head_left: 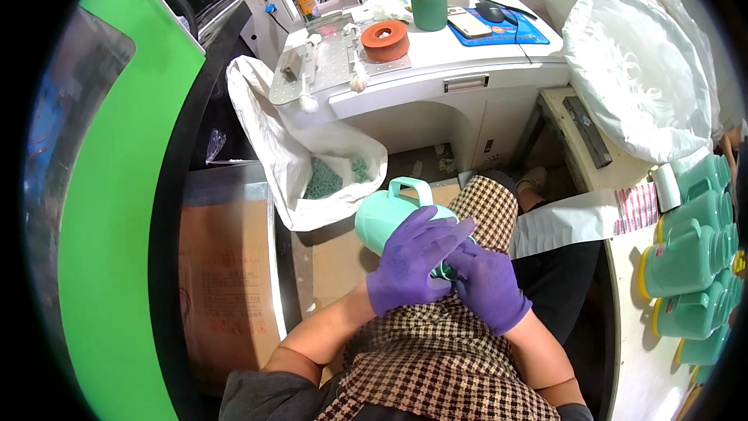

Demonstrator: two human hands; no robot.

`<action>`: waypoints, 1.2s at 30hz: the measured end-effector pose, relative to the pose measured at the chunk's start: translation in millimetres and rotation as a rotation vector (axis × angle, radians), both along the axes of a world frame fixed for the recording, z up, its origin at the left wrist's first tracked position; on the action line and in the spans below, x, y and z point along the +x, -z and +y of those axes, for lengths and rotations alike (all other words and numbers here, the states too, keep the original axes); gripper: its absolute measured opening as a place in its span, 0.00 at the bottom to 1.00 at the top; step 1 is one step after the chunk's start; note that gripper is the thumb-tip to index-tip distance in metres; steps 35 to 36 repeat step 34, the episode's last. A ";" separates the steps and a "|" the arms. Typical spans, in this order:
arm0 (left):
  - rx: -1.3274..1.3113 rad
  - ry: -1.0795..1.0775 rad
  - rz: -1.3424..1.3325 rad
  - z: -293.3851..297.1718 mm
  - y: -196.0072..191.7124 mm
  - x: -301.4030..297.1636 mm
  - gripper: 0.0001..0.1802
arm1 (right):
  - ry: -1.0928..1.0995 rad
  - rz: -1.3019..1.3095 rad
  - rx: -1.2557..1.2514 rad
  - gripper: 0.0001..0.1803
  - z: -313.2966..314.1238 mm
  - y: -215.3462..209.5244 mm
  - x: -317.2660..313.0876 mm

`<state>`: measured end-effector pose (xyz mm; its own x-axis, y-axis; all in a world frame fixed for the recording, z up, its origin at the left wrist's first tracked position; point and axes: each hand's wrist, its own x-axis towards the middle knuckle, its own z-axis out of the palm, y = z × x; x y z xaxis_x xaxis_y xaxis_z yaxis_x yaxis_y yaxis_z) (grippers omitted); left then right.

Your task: The person sits on the floor in a factory setting and assembles light green plastic containers. They pick up a container body, apply a strip of adhesive tape to the rim, and then screw on a yellow lid. The person repeats this process for multiple units, placing the finished containers on a nearby table.

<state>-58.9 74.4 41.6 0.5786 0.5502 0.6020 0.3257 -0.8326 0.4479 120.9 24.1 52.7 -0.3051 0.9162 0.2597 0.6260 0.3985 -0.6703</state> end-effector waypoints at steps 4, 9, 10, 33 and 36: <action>0.100 -0.007 0.012 -3.5 2.3 4.7 0.46 | -0.101 0.098 -0.051 0.10 13.9 7.8 16.9; 0.072 -0.002 0.008 -5.4 -0.8 8.2 0.44 | -0.025 0.069 -0.024 0.10 1.1 4.8 13.4; 0.060 0.009 0.016 -5.7 -3.0 8.4 0.43 | -0.006 0.058 0.005 0.10 -2.7 5.9 12.4; -0.102 -0.026 0.072 7.5 2.9 0.4 0.41 | 0.127 0.064 0.020 0.12 -0.5 12.5 -10.9; -0.098 0.002 0.033 7.3 4.0 -0.1 0.49 | 0.130 0.065 0.019 0.12 -0.4 12.8 -11.3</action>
